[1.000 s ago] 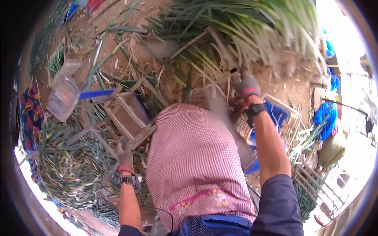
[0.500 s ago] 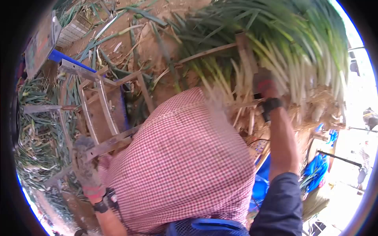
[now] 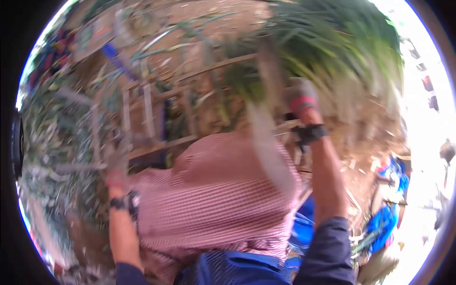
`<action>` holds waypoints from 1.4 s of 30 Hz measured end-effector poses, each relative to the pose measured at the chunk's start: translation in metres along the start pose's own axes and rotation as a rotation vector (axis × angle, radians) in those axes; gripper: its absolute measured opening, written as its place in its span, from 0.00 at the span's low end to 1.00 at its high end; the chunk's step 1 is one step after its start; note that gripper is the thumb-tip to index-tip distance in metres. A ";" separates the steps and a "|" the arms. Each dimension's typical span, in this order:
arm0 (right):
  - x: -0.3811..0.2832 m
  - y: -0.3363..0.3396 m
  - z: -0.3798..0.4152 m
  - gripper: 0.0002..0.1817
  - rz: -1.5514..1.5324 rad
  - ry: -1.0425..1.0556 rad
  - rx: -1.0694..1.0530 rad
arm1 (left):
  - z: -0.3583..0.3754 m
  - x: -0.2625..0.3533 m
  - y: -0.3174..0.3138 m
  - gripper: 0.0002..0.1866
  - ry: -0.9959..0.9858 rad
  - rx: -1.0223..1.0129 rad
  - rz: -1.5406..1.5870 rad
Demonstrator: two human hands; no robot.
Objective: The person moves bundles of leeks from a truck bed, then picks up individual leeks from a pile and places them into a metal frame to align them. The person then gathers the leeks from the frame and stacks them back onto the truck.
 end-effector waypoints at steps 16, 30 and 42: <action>-0.082 -0.018 -0.053 0.19 -0.069 0.002 -0.055 | -0.007 0.041 -0.023 0.19 -0.119 0.044 -0.157; -0.081 -0.015 -0.089 0.18 -0.252 0.001 -0.102 | -0.010 0.043 -0.021 0.19 -0.023 0.074 -0.166; -0.059 -0.043 -0.133 0.10 -0.479 0.034 -0.402 | -0.007 0.029 -0.018 0.20 -0.004 0.095 -0.144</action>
Point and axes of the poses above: each hand's wrist, its own z-axis away from the middle knuckle, its own y-axis out of the back of the hand, x = y × z, the point moved 6 cm from there along -z, towards the middle knuckle, and after that the axes turned 2 degrees about -x, right-handed, at the moved point
